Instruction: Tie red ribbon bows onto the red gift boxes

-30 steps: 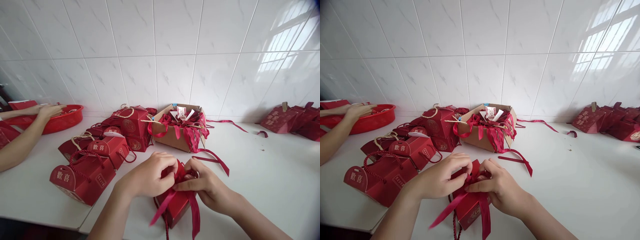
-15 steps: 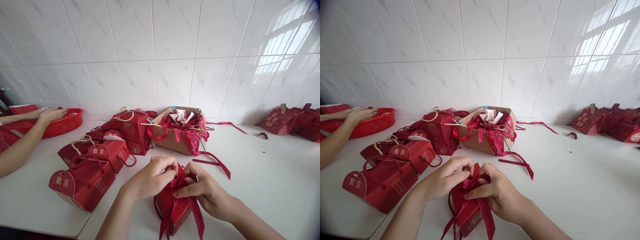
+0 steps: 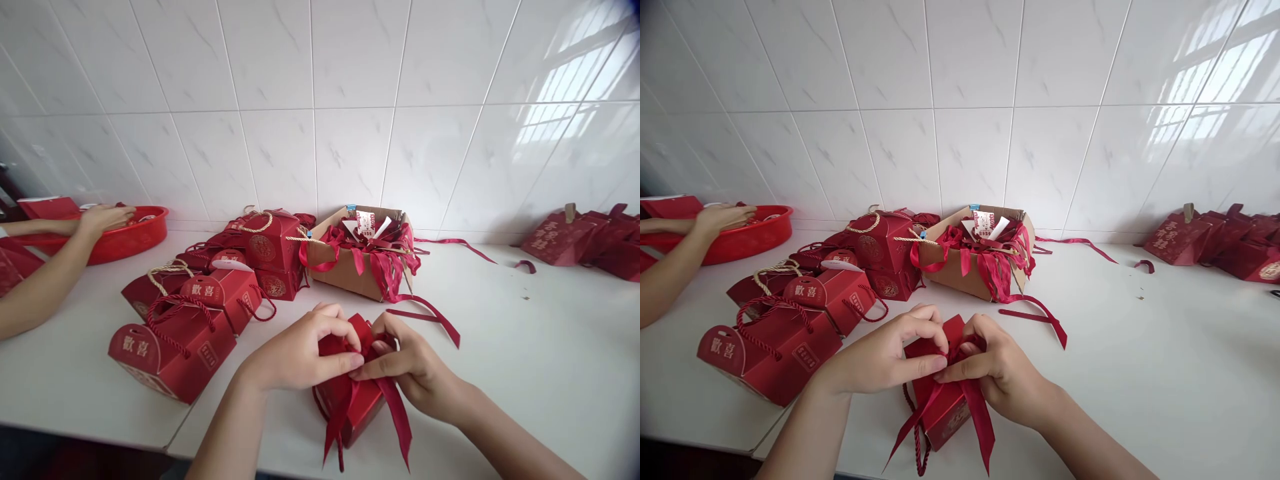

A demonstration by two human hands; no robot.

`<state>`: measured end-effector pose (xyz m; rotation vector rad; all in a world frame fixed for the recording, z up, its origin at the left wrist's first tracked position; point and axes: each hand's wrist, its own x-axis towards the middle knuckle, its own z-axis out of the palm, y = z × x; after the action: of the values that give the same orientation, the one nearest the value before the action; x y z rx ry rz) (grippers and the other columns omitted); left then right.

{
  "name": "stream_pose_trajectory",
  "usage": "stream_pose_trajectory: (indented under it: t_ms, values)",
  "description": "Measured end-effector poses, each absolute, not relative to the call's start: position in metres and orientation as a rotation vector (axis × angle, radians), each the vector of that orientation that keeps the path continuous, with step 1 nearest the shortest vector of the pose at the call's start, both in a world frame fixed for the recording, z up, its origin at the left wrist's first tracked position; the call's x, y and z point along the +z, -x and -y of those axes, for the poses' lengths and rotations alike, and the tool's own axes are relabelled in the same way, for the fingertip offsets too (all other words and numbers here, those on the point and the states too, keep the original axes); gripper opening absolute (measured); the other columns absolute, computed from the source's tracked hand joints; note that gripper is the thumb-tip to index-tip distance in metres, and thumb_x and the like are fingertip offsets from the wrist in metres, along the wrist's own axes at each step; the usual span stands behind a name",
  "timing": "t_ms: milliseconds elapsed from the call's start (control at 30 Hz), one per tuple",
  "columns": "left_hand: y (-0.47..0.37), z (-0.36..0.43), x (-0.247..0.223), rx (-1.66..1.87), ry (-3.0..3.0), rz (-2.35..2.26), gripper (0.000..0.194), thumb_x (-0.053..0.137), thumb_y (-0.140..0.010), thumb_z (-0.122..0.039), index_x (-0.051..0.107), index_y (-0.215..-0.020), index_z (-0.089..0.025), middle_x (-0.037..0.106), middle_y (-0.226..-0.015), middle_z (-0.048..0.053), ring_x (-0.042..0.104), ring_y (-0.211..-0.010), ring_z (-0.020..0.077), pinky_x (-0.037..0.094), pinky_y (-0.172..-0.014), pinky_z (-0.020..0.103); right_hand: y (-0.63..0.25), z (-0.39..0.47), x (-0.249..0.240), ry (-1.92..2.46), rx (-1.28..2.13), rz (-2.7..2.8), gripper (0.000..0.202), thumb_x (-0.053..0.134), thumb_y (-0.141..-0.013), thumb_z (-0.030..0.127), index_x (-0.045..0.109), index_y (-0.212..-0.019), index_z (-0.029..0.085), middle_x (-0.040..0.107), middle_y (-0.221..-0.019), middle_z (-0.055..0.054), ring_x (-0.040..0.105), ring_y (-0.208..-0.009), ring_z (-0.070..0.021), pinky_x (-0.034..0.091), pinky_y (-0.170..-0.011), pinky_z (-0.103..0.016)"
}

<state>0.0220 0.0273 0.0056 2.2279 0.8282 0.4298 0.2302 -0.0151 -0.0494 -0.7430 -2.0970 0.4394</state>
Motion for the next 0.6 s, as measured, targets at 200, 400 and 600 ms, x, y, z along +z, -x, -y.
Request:
stream_pose_trajectory:
  t_ms: [200, 400, 600]
  values:
    - [-0.0226, -0.0312, 0.0066, 0.422, -2.173, -0.671, 0.019, 0.048, -0.082, -0.013, 0.065, -0.081, -0.022, 0.053, -0.098, 0.001, 0.056, -0.09, 0.0142, 0.045, -0.084, 0.026, -0.2302, 0.0149, -0.0484, 0.727, 0.425, 2.085, 0.042, 0.036, -0.097, 0.016, 0.076, -0.095, 0.031, 0.048, -0.087, -0.006, 0.051, -0.079, -0.0141, 0.05, -0.065, -0.029]
    - [-0.0303, -0.0289, 0.0016, 0.571, -2.189, -0.828, 0.022, 0.04, -0.078, -0.009, 0.055, -0.068, -0.02, 0.056, -0.1, 0.001, 0.052, -0.102, 0.0177, 0.044, -0.09, 0.031, -0.231, 0.0153, -0.0485, 0.778, 0.379, 2.111, 0.047, 0.031, -0.098, 0.016, 0.076, -0.095, 0.029, 0.049, -0.087, -0.006, 0.052, -0.079, -0.0146, 0.051, -0.066, -0.03]
    - [-0.0301, -0.0261, 0.0047, 0.567, -2.217, -0.898, 0.019, 0.04, -0.082, -0.014, 0.05, -0.066, -0.02, 0.055, -0.088, 0.001, 0.046, -0.099, 0.0206, 0.04, -0.086, 0.034, -0.2297, 0.016, -0.0486, 0.741, 0.385, 2.089, 0.042, 0.036, -0.097, 0.016, 0.076, -0.095, 0.03, 0.048, -0.085, -0.005, 0.05, -0.076, -0.0145, 0.048, -0.062, -0.03]
